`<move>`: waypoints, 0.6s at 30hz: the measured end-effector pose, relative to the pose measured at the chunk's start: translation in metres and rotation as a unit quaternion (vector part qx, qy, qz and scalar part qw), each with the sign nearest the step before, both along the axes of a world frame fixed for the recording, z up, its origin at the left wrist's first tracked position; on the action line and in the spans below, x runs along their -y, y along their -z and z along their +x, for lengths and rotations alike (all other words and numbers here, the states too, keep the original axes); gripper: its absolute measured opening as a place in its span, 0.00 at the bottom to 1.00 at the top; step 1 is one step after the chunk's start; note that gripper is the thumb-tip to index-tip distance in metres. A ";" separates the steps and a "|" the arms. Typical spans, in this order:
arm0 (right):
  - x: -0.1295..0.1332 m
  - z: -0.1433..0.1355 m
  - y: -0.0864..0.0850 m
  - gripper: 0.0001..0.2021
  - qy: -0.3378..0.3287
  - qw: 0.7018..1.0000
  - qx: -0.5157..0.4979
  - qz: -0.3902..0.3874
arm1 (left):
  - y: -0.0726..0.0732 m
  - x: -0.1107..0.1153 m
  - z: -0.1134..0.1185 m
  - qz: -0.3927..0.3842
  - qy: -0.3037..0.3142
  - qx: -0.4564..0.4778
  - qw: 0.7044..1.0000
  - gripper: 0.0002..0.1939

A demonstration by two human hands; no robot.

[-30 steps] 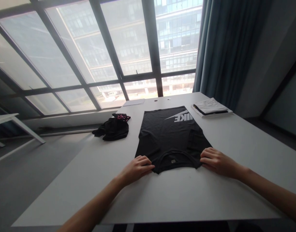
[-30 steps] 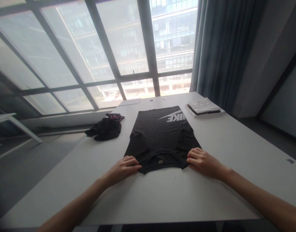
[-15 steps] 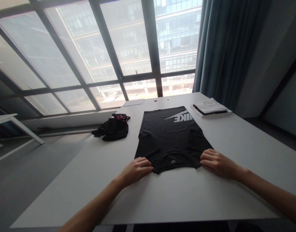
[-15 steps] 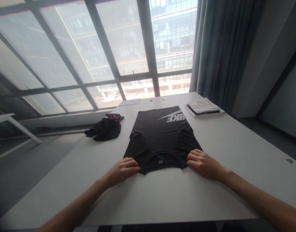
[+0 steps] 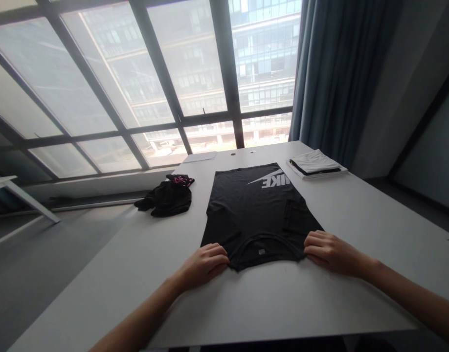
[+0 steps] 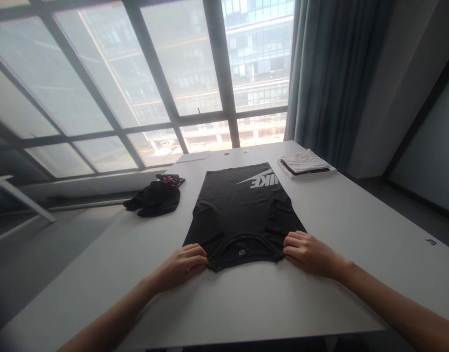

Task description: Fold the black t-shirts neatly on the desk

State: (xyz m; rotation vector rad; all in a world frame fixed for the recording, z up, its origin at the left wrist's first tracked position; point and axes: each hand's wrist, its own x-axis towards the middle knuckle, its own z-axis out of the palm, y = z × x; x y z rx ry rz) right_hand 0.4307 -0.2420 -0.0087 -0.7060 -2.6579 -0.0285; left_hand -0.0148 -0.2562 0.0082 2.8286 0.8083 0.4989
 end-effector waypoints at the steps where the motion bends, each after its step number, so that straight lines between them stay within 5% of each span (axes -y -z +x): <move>1: 0.000 0.000 0.000 0.10 0.001 1.000 0.001 -0.001 | 0.000 0.000 0.000 -0.003 0.000 0.001 1.000 0.08; 18: -0.001 0.005 0.006 0.08 0.013 1.000 -0.016 0.024 | 0.002 0.002 -0.002 0.100 0.036 -0.038 0.994 0.06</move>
